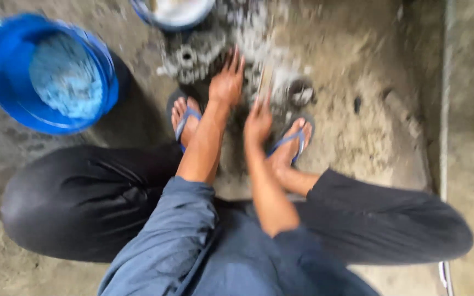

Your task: Cleaning various metal engine components using soapy water and a brush on a workshop floor.

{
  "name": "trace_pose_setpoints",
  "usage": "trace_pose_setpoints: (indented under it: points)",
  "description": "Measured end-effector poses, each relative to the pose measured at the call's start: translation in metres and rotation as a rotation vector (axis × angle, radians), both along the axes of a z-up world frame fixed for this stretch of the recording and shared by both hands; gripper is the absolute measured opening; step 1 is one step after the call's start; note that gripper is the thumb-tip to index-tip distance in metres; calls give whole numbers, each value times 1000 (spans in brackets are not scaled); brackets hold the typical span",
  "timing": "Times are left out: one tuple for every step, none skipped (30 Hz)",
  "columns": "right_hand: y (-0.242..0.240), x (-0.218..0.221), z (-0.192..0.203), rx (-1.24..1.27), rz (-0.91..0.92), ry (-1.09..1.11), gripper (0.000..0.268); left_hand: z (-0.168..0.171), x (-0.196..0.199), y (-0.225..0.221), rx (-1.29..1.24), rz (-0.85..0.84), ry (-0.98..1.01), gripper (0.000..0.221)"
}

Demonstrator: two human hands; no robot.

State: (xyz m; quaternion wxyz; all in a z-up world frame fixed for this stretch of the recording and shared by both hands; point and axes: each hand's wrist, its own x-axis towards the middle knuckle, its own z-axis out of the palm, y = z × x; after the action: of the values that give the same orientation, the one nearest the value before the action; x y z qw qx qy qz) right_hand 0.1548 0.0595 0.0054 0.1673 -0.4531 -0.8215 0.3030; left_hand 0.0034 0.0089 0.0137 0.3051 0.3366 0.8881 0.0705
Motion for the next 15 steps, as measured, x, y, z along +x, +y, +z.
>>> trace_pose_setpoints:
  points:
    - [18, -23, 0, -133, -24, 68, 49, -3, 0, 1, 9, 18, -6, 82]
    - [22, -28, 5, -144, -16, 60, 49, -5, 1, -1, -1, 27, -13, 82]
    - [26, -35, 12, -153, 37, 46, 52, -3, 2, -3, 23, 35, 21, 84]
    - [37, -49, 21, -147, 84, 46, 54, -1, -7, 4, 61, 35, 68, 87]
    - [12, -9, 21, -143, 85, 51, 54, -2, 3, -3, 66, 36, 73, 87]
    - [-7, 18, 19, 18, 109, -9, 51, -2, 2, -3, 73, 35, 69, 90]
    - [-25, 44, 15, 180, 128, -69, 47, -4, 1, -2, 81, 34, 64, 93]
    - [-21, 35, 18, 181, 126, -66, 47, 15, -3, 0, 82, 33, 66, 93]
    - [-18, 26, 19, 128, 88, -92, 49, 32, -6, 2, 21, 47, -30, 95]
    - [-17, 18, 19, 70, 43, -119, 50, 49, -9, 3, -46, 54, -127, 99]
    - [2, -4, 16, 67, 34, -119, 50, 20, -7, 5, -49, 46, -126, 99]
    - [18, -22, 13, 42, 97, -138, 50, -9, -1, 2, 42, 47, 10, 86]
    - [34, -39, 9, 18, 160, -157, 50, -38, 6, -1, 133, 49, 146, 76]
    - [28, -29, 13, 7, 166, -176, 50, -27, 10, -4, 122, 53, 126, 76]
    - [22, -20, 20, 15, 167, -182, 51, -14, 13, -6, 103, 49, 89, 82]
